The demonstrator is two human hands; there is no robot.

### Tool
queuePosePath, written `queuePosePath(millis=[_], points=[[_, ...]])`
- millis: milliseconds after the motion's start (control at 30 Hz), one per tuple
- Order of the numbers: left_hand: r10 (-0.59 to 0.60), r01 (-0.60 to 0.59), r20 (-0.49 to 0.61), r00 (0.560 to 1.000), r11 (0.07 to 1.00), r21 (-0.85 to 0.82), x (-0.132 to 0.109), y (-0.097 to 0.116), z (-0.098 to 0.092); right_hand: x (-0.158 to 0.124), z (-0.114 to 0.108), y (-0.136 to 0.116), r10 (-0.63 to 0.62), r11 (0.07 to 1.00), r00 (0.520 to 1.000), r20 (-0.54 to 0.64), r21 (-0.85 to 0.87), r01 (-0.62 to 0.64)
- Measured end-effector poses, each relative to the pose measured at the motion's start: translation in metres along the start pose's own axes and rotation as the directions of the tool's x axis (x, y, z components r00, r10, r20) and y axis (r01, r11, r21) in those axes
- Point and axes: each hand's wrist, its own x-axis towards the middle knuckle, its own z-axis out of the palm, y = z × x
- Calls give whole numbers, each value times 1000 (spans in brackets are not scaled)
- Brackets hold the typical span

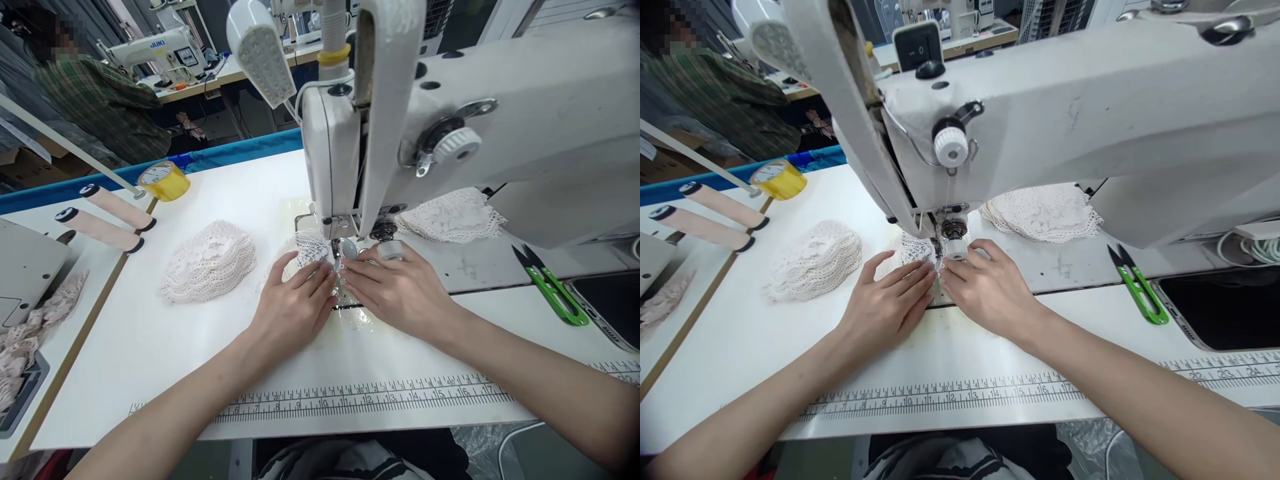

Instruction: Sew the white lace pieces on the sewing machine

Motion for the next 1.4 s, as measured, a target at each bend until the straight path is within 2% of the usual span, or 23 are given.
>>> queuePosePath(millis=[433, 1033, 1333, 1400], points=[[-27, 27, -6, 1000, 999, -29, 2, -4, 3, 3, 4, 2, -19, 999, 999, -37, -48, 17], [-50, 50, -1, 999, 999, 5, 4, -7, 9, 5, 6, 4, 27, 998, 999, 42, -51, -24], [-59, 59, 1, 998, 998, 8, 4, -8, 10, 5, 6, 4, 26, 996, 999, 45, -90, -22], [-60, 60, 2, 998, 998, 5, 4, -8, 9, 5, 5, 4, 10, 995, 1000, 16, -99, -9]])
